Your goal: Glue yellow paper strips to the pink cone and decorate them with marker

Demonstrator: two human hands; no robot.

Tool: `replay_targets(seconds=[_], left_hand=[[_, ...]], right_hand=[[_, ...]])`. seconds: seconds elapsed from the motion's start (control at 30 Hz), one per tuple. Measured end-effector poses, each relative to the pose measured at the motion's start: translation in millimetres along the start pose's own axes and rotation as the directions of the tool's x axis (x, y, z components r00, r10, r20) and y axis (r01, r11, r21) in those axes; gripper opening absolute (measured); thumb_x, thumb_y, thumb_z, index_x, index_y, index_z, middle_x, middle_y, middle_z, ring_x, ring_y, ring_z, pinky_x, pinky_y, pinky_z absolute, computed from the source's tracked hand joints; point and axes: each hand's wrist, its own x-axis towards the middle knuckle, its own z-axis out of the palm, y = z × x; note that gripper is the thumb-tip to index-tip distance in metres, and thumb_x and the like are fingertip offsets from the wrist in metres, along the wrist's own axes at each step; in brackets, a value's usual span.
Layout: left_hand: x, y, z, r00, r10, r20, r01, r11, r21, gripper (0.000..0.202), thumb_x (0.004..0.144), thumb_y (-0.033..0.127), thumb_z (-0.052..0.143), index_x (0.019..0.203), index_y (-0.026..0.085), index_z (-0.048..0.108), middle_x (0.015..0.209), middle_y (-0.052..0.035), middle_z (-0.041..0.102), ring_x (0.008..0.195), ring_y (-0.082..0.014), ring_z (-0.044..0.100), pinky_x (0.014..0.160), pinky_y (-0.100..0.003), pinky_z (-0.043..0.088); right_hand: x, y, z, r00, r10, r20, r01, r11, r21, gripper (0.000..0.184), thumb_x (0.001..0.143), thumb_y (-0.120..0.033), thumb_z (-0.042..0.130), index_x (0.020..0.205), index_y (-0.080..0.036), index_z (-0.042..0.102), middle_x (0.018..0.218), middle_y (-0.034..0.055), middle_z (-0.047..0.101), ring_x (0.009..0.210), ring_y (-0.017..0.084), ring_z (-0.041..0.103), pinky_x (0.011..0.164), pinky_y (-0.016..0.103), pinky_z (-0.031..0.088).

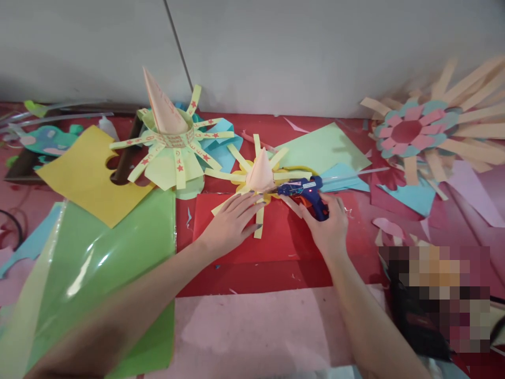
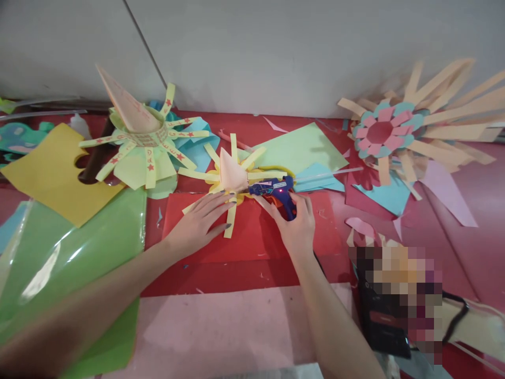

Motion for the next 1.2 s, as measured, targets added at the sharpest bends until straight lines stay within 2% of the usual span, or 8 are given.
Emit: replay_targets(seconds=[0.13,0.27,0.37,0.53,0.67,0.8,1.0,1.2], left_hand=[[-2,-1,3.3,0.998,-0.018,0.055,0.014,0.997,0.077,0.041,0.092,0.033,0.047,0.13,0.015,0.046,0.133,-0.0094,0.053,0.128,-0.0237,0.044,0.107,-0.045,0.035],[-3,1,3.3,0.999,0.035,-0.016,-0.033,0.992,0.119,0.033,0.093,0.03,0.047,0.122,0.016,0.053,0.123,-0.0081,0.061,0.118,-0.0218,0.054,0.103,-0.042,0.04],[-3,3,1.6,0.995,0.082,-0.051,-0.075,0.99,0.12,0.027,0.093,0.028,0.046,0.114,0.014,0.058,0.114,-0.0076,0.066,0.109,-0.0208,0.06,0.095,-0.038,0.048],[-3,5,-0.3,0.993,0.098,-0.06,-0.091,0.989,0.119,0.025,0.095,0.028,0.044,0.109,0.017,0.061,0.108,-0.0057,0.069,0.104,-0.0186,0.064,0.087,-0.033,0.052],[-3,5,-1.0,0.992,0.112,-0.066,-0.104,0.988,0.116,0.023,0.094,0.026,0.045,0.108,0.015,0.061,0.107,-0.0057,0.069,0.104,-0.0198,0.064,0.087,-0.035,0.053],[-3,4,-1.3,0.991,0.116,-0.069,-0.109,0.989,0.098,0.022,0.093,0.025,0.047,0.106,0.014,0.061,0.106,-0.0058,0.07,0.103,-0.0207,0.064,0.087,-0.036,0.053],[-5,3,0.5,0.995,0.095,-0.045,-0.09,0.991,0.095,0.023,0.094,0.027,0.045,0.108,0.018,0.062,0.11,-0.0047,0.068,0.107,-0.0184,0.062,0.091,-0.033,0.051],[-4,4,0.2,0.991,0.117,-0.071,-0.109,0.988,0.107,0.023,0.094,0.026,0.045,0.107,0.017,0.061,0.107,-0.0052,0.069,0.105,-0.0187,0.063,0.09,-0.034,0.052]], right_hand=[[-1,-3,0,1.0,-0.005,-0.007,0.005,1.0,-0.007,0.03,0.075,-0.043,0.062,0.095,-0.021,0.057,0.093,0.0062,0.061,0.084,0.02,0.059,0.07,0.033,0.048],[0,-9,1,0.999,-0.011,-0.039,0.011,1.0,-0.01,0.042,0.072,-0.055,0.062,0.094,-0.02,0.057,0.094,0.0079,0.062,0.087,0.02,0.06,0.074,0.034,0.049],[0,-11,1,0.998,-0.037,-0.049,0.036,0.999,-0.021,0.045,0.07,-0.058,0.064,0.094,-0.02,0.058,0.093,0.008,0.062,0.087,0.02,0.06,0.074,0.034,0.049],[-3,-4,3,0.985,-0.153,-0.076,0.149,0.987,-0.053,0.035,0.073,-0.043,0.067,0.098,-0.021,0.056,0.094,0.0073,0.062,0.088,0.02,0.06,0.077,0.035,0.05],[-6,1,6,0.978,-0.204,-0.045,0.202,0.978,-0.047,0.03,0.076,-0.031,0.064,0.103,-0.022,0.054,0.1,0.0084,0.061,0.096,0.022,0.059,0.079,0.037,0.051],[-6,-1,6,0.982,-0.183,-0.04,0.182,0.983,-0.03,0.026,0.077,-0.029,0.062,0.101,-0.023,0.054,0.1,0.0083,0.06,0.096,0.022,0.06,0.079,0.038,0.051],[-4,-4,5,0.984,-0.168,-0.051,0.169,0.986,0.006,0.023,0.078,-0.034,0.061,0.098,-0.022,0.055,0.097,0.0077,0.06,0.095,0.021,0.06,0.081,0.039,0.051],[-4,-3,5,0.984,-0.169,-0.054,0.17,0.985,0.013,0.022,0.079,-0.032,0.06,0.098,-0.022,0.056,0.097,0.0076,0.06,0.094,0.021,0.06,0.082,0.039,0.051]])
